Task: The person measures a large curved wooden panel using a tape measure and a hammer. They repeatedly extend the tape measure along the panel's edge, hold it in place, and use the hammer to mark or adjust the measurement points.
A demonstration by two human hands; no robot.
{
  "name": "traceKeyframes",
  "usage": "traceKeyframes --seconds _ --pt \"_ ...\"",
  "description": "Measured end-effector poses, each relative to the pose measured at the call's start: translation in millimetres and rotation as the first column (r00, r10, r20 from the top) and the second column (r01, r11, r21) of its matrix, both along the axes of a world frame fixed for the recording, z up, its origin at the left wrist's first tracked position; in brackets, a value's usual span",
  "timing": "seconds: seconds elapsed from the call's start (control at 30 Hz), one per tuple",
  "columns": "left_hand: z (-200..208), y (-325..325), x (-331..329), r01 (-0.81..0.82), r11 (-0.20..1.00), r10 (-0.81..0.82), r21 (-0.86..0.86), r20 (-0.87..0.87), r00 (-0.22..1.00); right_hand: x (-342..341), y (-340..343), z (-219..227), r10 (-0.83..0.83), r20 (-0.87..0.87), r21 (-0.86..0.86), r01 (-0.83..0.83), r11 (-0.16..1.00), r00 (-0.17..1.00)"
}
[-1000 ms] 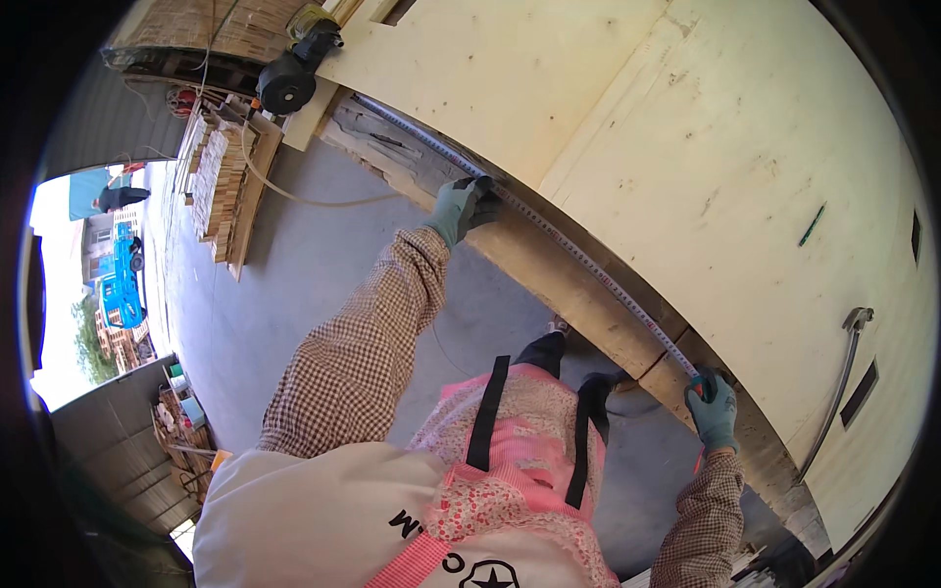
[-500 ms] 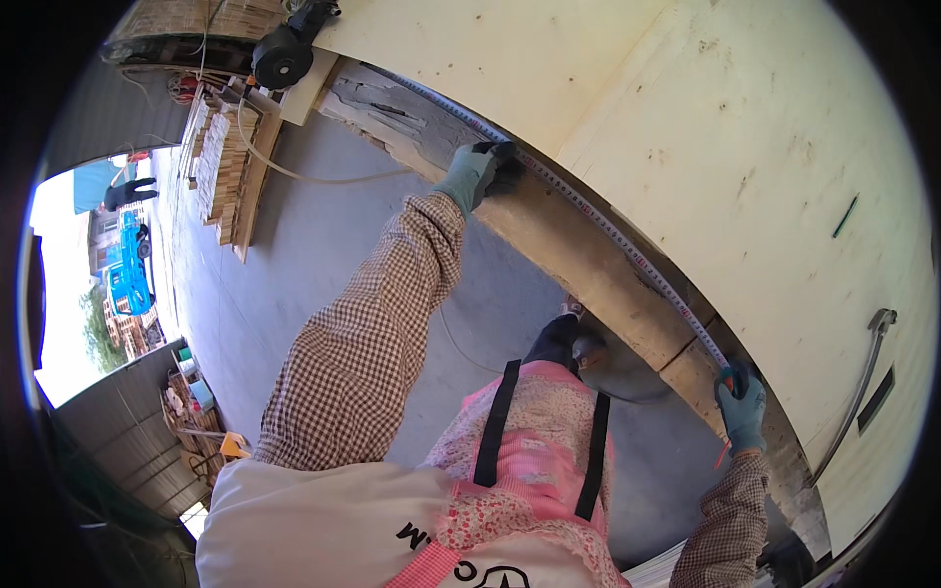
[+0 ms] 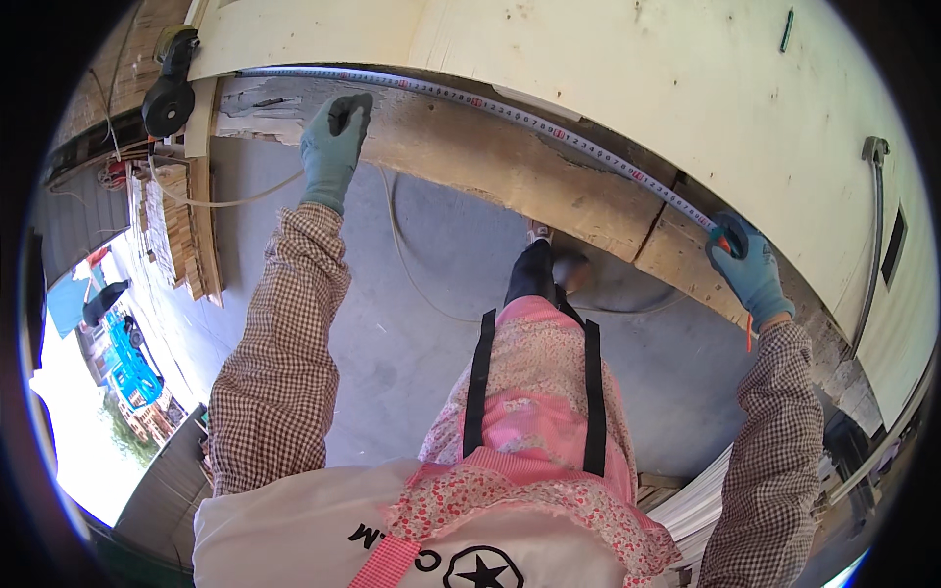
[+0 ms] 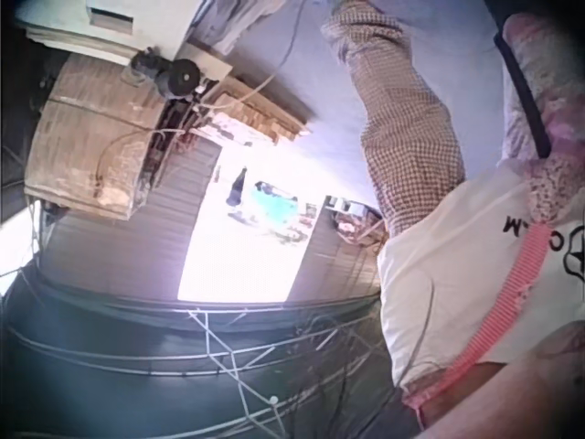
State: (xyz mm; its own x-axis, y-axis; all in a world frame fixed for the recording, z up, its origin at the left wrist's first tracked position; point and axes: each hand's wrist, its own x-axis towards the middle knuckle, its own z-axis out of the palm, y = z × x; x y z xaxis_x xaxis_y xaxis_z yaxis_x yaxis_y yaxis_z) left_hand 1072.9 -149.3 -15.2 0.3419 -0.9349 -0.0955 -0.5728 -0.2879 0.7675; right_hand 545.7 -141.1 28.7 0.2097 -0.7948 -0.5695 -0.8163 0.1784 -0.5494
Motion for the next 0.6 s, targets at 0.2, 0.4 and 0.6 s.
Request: traceKeyframes --seconds 0.2,0.4,0.6 --pt "10.1 -25.1 -61.7 0.519 0.846 -0.438 0.123 0.716 0.544 7.0 6.2 0.5 -0.061 0.0 -0.065 0.061 0.996 0.998" --pt "-7.4 -72.0 -76.6 0.526 0.712 -0.701 0.465 0.443 0.559 8.8 6.0 -2.1 -0.1 -0.041 -0.098 0.096 0.991 0.994" --pt "-12.1 -99.2 -95.0 0.62 0.623 -0.783 0.477 0.386 0.488 10.0 7.3 -3.7 -0.155 -0.031 -0.072 0.152 0.986 0.987"
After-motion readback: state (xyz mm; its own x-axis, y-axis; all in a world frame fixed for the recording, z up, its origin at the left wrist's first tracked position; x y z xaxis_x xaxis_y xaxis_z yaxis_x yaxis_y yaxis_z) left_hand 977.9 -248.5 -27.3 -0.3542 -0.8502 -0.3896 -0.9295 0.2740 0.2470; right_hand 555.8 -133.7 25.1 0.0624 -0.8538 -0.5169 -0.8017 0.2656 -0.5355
